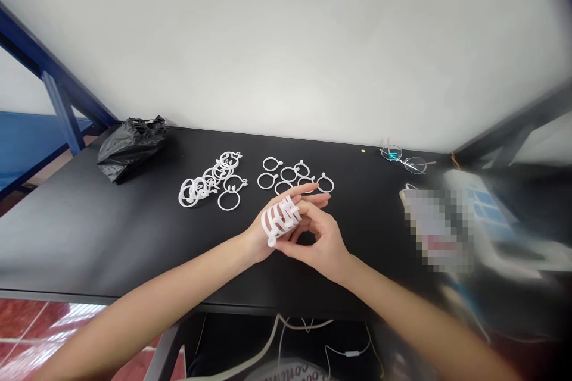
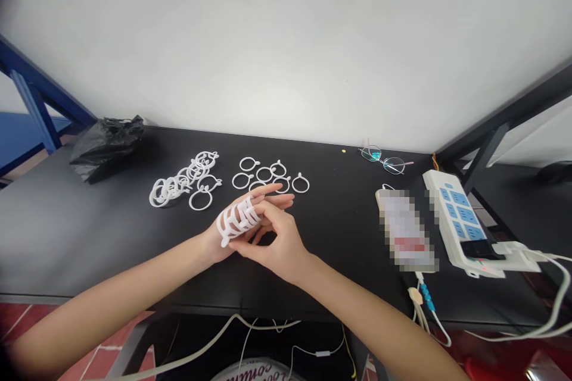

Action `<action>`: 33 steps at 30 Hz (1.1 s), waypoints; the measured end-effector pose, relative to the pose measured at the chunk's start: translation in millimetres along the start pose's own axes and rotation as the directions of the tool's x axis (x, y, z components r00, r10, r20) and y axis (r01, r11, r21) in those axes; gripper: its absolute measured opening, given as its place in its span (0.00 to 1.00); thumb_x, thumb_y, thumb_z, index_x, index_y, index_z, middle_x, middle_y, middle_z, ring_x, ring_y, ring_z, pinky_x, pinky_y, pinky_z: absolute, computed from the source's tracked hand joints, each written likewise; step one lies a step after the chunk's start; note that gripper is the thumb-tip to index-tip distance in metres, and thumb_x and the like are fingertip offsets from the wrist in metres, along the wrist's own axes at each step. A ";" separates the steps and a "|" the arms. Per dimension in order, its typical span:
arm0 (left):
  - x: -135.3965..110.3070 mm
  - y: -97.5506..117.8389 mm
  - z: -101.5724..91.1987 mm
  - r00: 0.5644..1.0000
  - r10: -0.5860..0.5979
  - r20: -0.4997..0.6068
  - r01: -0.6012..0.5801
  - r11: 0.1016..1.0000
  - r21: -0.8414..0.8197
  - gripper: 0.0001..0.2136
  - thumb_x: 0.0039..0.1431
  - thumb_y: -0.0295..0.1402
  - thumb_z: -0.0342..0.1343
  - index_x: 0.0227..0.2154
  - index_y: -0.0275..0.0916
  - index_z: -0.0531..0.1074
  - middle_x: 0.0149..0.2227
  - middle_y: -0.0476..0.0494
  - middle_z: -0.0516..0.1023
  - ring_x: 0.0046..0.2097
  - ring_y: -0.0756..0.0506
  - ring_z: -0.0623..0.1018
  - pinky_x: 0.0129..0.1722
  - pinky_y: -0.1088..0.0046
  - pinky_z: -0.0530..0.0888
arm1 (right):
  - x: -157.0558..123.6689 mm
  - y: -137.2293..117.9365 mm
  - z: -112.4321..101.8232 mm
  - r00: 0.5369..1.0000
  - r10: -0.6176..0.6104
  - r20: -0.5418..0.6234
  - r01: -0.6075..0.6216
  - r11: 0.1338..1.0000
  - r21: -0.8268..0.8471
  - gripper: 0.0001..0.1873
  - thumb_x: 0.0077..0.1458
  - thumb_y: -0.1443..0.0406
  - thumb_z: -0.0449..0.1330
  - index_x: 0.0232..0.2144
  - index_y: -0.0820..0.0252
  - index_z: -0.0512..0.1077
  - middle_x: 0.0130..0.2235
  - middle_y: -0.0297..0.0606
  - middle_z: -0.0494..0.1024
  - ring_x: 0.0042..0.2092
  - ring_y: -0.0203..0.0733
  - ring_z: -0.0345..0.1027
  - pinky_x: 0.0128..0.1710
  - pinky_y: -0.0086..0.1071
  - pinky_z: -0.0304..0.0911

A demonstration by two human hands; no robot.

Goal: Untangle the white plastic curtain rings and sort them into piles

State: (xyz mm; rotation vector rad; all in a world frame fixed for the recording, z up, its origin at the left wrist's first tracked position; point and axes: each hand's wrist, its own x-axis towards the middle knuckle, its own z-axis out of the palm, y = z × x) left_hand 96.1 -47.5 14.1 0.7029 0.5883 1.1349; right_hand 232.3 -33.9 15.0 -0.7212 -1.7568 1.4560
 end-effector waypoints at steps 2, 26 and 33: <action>0.4 -1.6 1.7 1.000 0.010 -0.010 -0.010 0.999 0.053 0.17 0.63 0.36 0.54 0.54 0.41 0.71 0.54 0.37 0.76 0.59 0.37 0.72 0.56 0.59 0.70 | -0.5 0.6 2.5 0.999 0.012 -0.047 -0.010 0.999 0.035 0.16 0.41 0.66 0.73 0.33 0.57 0.73 0.26 0.31 0.76 0.26 0.37 0.72 0.26 0.31 0.72; -1.8 24.7 -21.8 0.956 -0.003 0.293 -0.265 0.418 0.869 0.18 0.60 0.31 0.52 0.53 0.36 0.71 0.26 0.49 0.77 0.25 0.50 0.73 0.27 0.77 0.68 | 3.8 -7.2 -17.8 0.891 0.292 0.347 -0.379 0.900 0.215 0.12 0.43 0.62 0.73 0.31 0.64 0.80 0.31 0.40 0.83 0.32 0.42 0.80 0.27 0.29 0.74; -2.3 20.9 -22.4 0.963 0.029 0.269 -0.254 0.433 0.865 0.20 0.60 0.28 0.50 0.56 0.36 0.67 0.23 0.52 0.75 0.23 0.51 0.71 0.26 0.77 0.66 | 1.8 -7.7 -13.9 0.917 0.292 0.272 -0.358 0.904 0.236 0.09 0.42 0.65 0.73 0.28 0.62 0.80 0.28 0.35 0.82 0.30 0.40 0.79 0.34 0.33 0.76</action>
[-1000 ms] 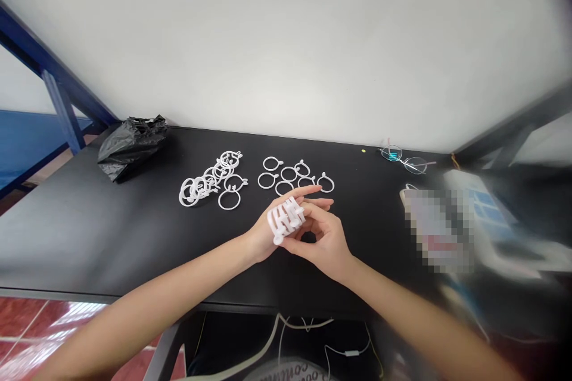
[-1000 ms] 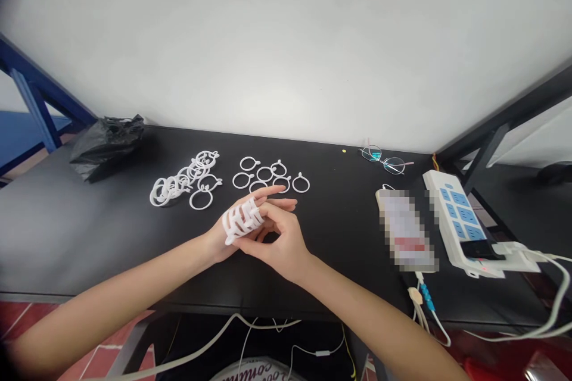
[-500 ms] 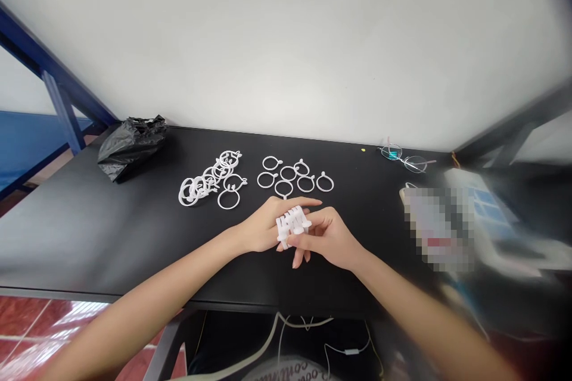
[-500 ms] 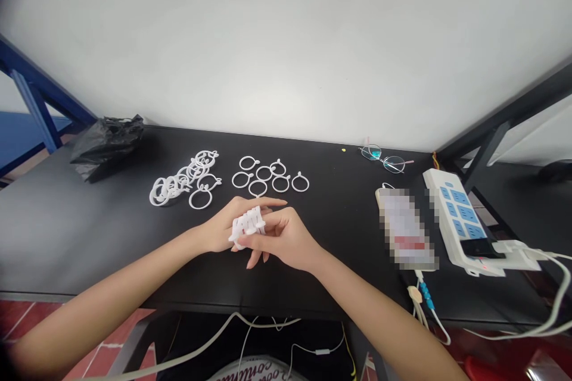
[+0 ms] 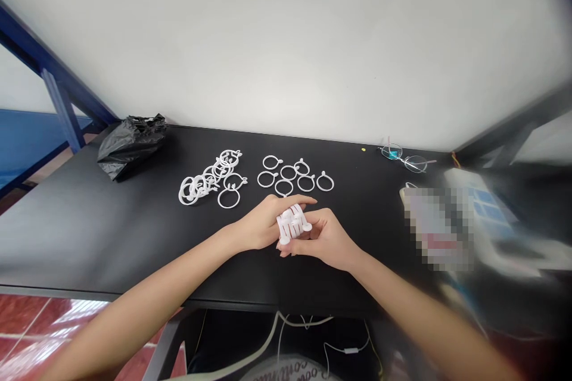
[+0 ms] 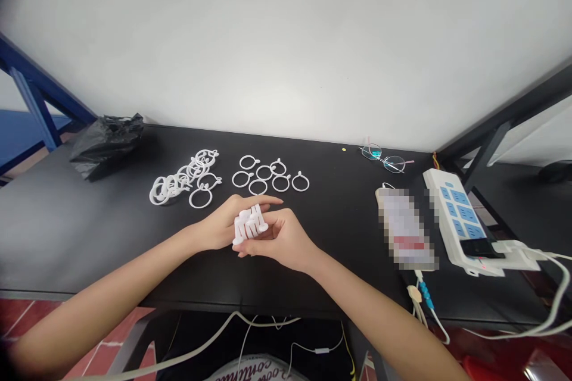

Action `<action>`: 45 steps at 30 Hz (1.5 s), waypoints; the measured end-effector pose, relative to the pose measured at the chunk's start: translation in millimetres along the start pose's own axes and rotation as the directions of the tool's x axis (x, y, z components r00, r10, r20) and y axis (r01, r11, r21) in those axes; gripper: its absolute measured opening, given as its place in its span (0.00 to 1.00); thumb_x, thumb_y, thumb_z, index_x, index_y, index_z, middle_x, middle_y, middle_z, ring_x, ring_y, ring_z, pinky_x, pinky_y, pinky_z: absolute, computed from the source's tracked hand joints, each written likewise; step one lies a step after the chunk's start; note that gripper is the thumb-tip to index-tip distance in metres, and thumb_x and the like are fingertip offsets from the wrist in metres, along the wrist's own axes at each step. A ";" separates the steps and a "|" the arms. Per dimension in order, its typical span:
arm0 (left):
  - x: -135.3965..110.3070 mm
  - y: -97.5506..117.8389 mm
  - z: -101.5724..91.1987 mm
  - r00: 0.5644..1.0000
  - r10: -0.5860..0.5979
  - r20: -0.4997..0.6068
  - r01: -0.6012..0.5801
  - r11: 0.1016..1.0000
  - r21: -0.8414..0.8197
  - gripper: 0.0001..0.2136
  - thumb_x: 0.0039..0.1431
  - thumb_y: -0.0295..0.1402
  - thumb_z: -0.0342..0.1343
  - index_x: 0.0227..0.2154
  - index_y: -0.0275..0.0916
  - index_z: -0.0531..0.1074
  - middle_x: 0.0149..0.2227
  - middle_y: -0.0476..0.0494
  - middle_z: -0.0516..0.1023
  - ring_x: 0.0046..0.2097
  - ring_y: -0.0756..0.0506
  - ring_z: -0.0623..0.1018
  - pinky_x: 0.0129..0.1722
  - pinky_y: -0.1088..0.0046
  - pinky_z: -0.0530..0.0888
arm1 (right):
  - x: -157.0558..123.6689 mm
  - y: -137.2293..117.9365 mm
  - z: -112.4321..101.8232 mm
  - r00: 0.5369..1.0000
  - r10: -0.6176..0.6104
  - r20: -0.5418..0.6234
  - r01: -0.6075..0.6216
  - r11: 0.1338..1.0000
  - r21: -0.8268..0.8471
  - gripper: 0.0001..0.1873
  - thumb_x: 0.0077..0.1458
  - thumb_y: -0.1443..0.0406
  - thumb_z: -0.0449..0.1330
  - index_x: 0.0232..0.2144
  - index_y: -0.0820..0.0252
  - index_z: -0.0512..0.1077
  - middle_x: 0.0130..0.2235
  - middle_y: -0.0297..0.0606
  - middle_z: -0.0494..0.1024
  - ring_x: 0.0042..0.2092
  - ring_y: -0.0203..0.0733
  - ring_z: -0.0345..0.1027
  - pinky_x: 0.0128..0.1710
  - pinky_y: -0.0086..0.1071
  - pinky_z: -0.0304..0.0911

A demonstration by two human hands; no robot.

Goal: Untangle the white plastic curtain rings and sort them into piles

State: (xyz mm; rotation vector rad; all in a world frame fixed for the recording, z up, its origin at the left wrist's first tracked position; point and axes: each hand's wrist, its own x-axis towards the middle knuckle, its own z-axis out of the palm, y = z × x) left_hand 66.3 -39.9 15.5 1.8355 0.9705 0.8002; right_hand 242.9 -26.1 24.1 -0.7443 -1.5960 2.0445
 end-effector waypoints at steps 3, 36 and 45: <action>-1.1 -2.4 -1.7 0.999 0.039 0.015 -0.042 0.968 0.249 0.22 0.60 0.30 0.51 0.57 0.37 0.67 0.25 0.50 0.78 0.24 0.50 0.73 0.27 0.77 0.66 | 1.7 0.3 -2.7 0.998 0.053 0.035 -0.053 0.999 -0.005 0.11 0.43 0.63 0.73 0.28 0.64 0.80 0.29 0.38 0.83 0.31 0.41 0.79 0.30 0.30 0.75; 0.0 -7.2 -16.9 0.982 0.188 -0.025 -0.173 0.945 0.278 0.20 0.62 0.25 0.49 0.57 0.35 0.69 0.23 0.52 0.74 0.23 0.54 0.69 0.27 0.80 0.66 | -0.1 4.0 4.9 0.998 -0.058 -0.007 0.058 0.998 -0.001 0.07 0.53 0.64 0.67 0.32 0.64 0.76 0.28 0.33 0.79 0.31 0.35 0.77 0.37 0.31 0.75; 1.1 2.1 -9.6 0.977 0.205 -0.060 -0.202 0.978 0.061 0.17 0.62 0.29 0.53 0.52 0.30 0.73 0.21 0.53 0.70 0.20 0.56 0.61 0.21 0.80 0.59 | -7.2 4.5 5.1 0.963 -0.266 0.040 0.269 0.949 -0.165 0.04 0.54 0.66 0.66 0.32 0.63 0.77 0.27 0.35 0.81 0.29 0.39 0.79 0.33 0.30 0.76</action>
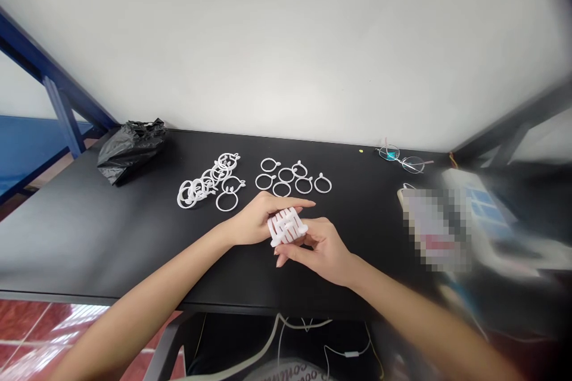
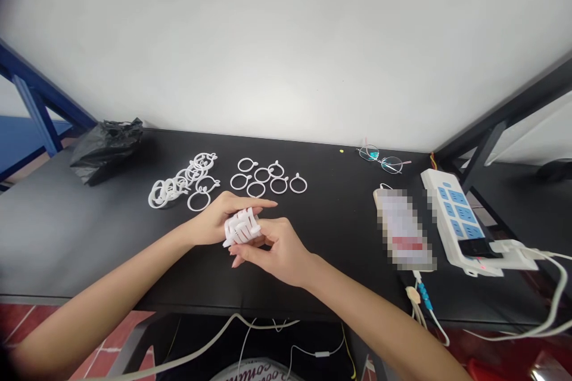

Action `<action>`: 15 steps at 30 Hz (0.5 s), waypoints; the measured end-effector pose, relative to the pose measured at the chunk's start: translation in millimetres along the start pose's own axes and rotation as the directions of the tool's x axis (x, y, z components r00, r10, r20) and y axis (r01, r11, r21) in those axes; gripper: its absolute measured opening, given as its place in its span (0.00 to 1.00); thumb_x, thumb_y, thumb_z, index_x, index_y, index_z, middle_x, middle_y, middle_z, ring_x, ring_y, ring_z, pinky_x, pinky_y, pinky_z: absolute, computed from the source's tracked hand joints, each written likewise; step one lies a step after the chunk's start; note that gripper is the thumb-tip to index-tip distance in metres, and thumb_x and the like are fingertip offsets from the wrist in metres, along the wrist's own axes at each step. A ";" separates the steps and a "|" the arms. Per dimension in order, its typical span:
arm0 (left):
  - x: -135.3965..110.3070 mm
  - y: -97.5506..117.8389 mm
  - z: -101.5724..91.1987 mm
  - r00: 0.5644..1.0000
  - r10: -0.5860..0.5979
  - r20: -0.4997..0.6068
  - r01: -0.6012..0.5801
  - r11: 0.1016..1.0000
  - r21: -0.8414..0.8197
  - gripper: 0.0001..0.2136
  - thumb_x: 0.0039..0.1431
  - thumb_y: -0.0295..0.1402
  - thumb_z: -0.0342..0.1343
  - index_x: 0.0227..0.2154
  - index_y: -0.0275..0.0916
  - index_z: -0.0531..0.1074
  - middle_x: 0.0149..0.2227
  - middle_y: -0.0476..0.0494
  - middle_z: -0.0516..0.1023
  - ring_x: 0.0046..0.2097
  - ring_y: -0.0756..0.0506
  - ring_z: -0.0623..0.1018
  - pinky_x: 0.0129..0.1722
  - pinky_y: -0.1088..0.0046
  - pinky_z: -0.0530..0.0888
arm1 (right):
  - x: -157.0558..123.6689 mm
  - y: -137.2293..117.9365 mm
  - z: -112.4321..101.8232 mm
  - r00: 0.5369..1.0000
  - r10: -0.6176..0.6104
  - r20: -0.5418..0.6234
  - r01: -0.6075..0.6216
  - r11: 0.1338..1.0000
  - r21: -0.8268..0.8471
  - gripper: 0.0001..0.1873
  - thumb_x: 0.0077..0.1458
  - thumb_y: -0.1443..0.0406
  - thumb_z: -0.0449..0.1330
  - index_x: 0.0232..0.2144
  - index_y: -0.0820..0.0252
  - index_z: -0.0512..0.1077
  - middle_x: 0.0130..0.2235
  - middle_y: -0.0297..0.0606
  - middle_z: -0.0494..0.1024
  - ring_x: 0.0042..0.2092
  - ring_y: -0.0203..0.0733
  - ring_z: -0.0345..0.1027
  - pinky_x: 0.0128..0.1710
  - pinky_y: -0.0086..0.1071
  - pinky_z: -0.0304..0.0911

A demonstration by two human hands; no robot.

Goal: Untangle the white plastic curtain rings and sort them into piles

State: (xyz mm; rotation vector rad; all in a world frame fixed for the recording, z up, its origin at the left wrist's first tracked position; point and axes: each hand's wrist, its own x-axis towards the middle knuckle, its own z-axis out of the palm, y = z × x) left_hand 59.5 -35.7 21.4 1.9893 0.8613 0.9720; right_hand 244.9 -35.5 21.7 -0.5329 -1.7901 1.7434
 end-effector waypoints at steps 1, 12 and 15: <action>0.0 1.9 0.9 1.000 -0.005 -0.004 0.005 1.000 -0.022 0.16 0.63 0.29 0.53 0.52 0.30 0.74 0.20 0.54 0.69 0.20 0.56 0.60 0.20 0.80 0.59 | -0.6 -0.3 0.6 1.000 -0.029 0.004 0.029 0.999 -0.017 0.04 0.54 0.66 0.65 0.32 0.63 0.77 0.27 0.35 0.81 0.29 0.39 0.79 0.32 0.29 0.75; -1.4 -8.9 -1.2 0.998 0.008 -0.058 0.007 0.970 0.242 0.15 0.63 0.34 0.50 0.49 0.33 0.74 0.28 0.47 0.79 0.25 0.52 0.74 0.27 0.78 0.69 | 7.6 -3.3 -6.0 0.991 0.131 -0.018 -0.130 0.990 0.049 0.09 0.58 0.62 0.63 0.30 0.63 0.75 0.27 0.33 0.79 0.29 0.38 0.79 0.35 0.31 0.75; -4.8 -9.9 -4.4 0.999 0.003 -0.032 0.010 0.923 0.386 0.18 0.63 0.32 0.47 0.54 0.34 0.69 0.28 0.47 0.79 0.25 0.50 0.75 0.27 0.77 0.68 | 10.8 -5.6 -7.8 0.980 0.197 0.009 -0.196 0.972 0.133 0.12 0.58 0.60 0.63 0.28 0.64 0.74 0.26 0.33 0.77 0.29 0.38 0.79 0.36 0.33 0.75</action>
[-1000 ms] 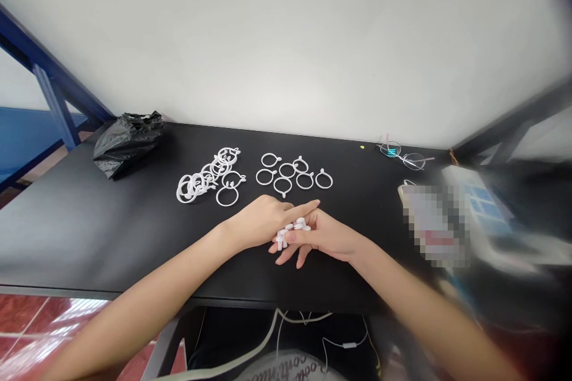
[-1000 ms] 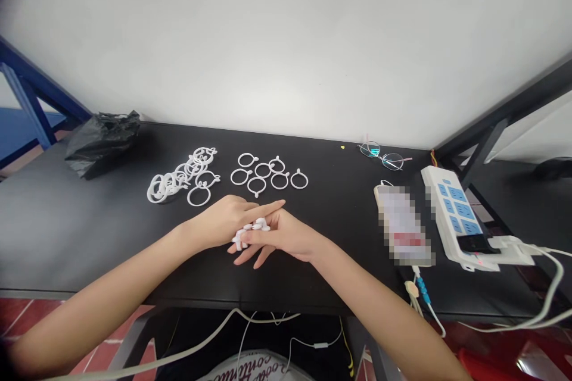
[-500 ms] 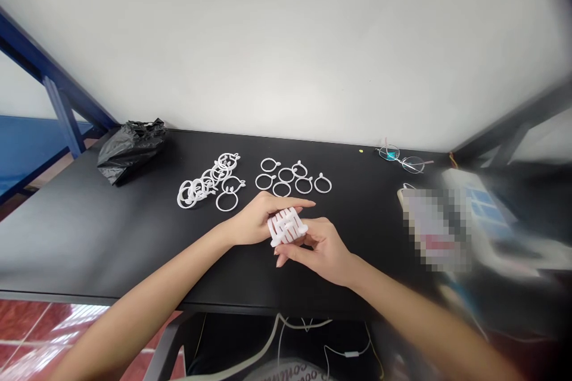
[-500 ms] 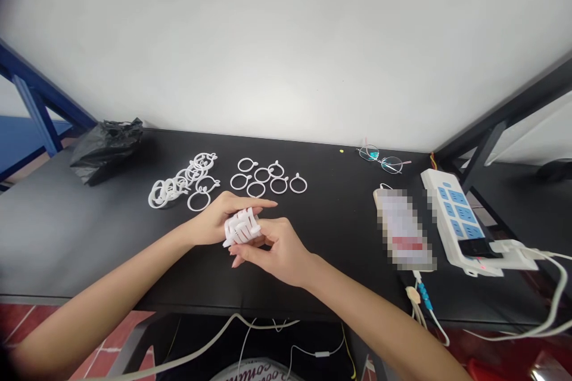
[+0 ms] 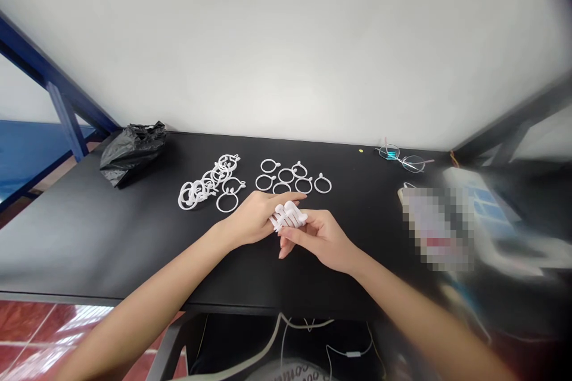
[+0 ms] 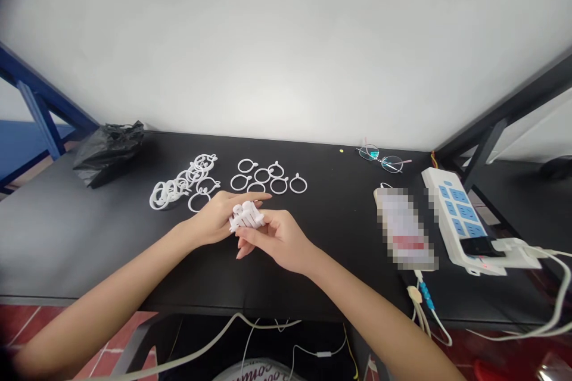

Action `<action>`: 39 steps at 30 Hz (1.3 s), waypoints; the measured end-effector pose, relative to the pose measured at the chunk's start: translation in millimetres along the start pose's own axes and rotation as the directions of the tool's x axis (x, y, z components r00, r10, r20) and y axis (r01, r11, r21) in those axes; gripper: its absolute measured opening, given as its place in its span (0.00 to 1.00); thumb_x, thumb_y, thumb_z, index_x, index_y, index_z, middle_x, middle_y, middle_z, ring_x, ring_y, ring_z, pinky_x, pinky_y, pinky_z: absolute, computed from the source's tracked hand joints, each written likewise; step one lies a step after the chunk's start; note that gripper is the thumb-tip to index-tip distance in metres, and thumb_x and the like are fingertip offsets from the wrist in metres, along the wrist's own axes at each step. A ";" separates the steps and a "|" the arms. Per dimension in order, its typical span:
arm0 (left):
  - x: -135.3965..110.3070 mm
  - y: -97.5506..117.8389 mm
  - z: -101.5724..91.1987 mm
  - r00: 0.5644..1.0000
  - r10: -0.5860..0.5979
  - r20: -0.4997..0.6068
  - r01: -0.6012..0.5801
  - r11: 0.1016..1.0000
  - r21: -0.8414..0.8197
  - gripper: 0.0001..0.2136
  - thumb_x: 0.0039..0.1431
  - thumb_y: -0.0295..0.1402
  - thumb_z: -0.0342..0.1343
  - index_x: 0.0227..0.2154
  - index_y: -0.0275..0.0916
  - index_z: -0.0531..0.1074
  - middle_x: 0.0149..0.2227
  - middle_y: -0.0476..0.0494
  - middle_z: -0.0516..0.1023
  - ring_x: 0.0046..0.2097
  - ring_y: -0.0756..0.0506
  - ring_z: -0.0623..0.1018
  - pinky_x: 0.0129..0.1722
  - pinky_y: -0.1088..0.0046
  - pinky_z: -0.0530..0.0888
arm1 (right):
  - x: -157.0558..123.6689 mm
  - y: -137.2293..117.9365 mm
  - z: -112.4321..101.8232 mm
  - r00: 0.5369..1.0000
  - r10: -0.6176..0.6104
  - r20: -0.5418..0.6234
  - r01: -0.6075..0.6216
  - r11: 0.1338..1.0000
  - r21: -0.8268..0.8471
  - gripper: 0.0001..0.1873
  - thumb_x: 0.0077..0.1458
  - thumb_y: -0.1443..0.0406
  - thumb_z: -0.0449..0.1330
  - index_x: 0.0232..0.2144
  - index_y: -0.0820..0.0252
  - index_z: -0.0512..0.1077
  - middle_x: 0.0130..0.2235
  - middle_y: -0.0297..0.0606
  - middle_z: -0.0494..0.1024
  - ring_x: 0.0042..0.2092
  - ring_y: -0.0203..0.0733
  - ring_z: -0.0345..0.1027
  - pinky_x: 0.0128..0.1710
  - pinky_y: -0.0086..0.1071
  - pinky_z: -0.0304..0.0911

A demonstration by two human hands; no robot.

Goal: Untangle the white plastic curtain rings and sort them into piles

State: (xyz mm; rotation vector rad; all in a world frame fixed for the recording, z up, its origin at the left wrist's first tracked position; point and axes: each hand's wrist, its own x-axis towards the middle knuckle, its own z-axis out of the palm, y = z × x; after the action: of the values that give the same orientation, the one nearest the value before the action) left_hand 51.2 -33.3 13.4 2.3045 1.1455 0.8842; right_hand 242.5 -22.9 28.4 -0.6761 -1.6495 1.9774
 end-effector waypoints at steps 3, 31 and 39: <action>-2.5 2.3 -4.6 0.999 0.044 0.028 -0.048 0.988 0.145 0.20 0.62 0.31 0.47 0.55 0.33 0.68 0.26 0.47 0.78 0.23 0.50 0.73 0.25 0.76 0.66 | 1.0 -0.3 -0.7 0.998 0.053 0.026 -0.054 0.998 0.043 0.14 0.57 0.59 0.64 0.27 0.65 0.74 0.26 0.35 0.78 0.29 0.39 0.79 0.37 0.34 0.75; 6.1 9.2 -1.9 0.989 -0.081 0.121 0.127 0.886 -0.447 0.09 0.62 0.33 0.49 0.33 0.34 0.72 0.30 0.47 0.76 0.28 0.52 0.73 0.29 0.78 0.69 | -9.7 3.0 0.0 0.937 -0.317 0.145 0.349 0.846 -0.404 0.17 0.66 0.62 0.52 0.31 0.62 0.77 0.31 0.40 0.82 0.34 0.39 0.77 0.38 0.32 0.73; 7.5 12.8 -28.6 0.975 -0.132 0.179 0.164 0.970 -0.180 0.06 0.60 0.26 0.47 0.29 0.36 0.67 0.23 0.53 0.70 0.24 0.53 0.67 0.27 0.79 0.63 | -0.4 8.7 -2.7 0.974 -0.220 -0.043 0.215 0.972 -0.098 0.13 0.60 0.59 0.60 0.42 0.61 0.74 0.38 0.40 0.79 0.37 0.41 0.78 0.36 0.34 0.74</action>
State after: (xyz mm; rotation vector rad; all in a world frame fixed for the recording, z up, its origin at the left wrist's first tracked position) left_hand 41.7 -32.1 44.1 2.0632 1.0925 0.7002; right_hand 244.2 -22.6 19.4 -0.5502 -1.7130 1.7229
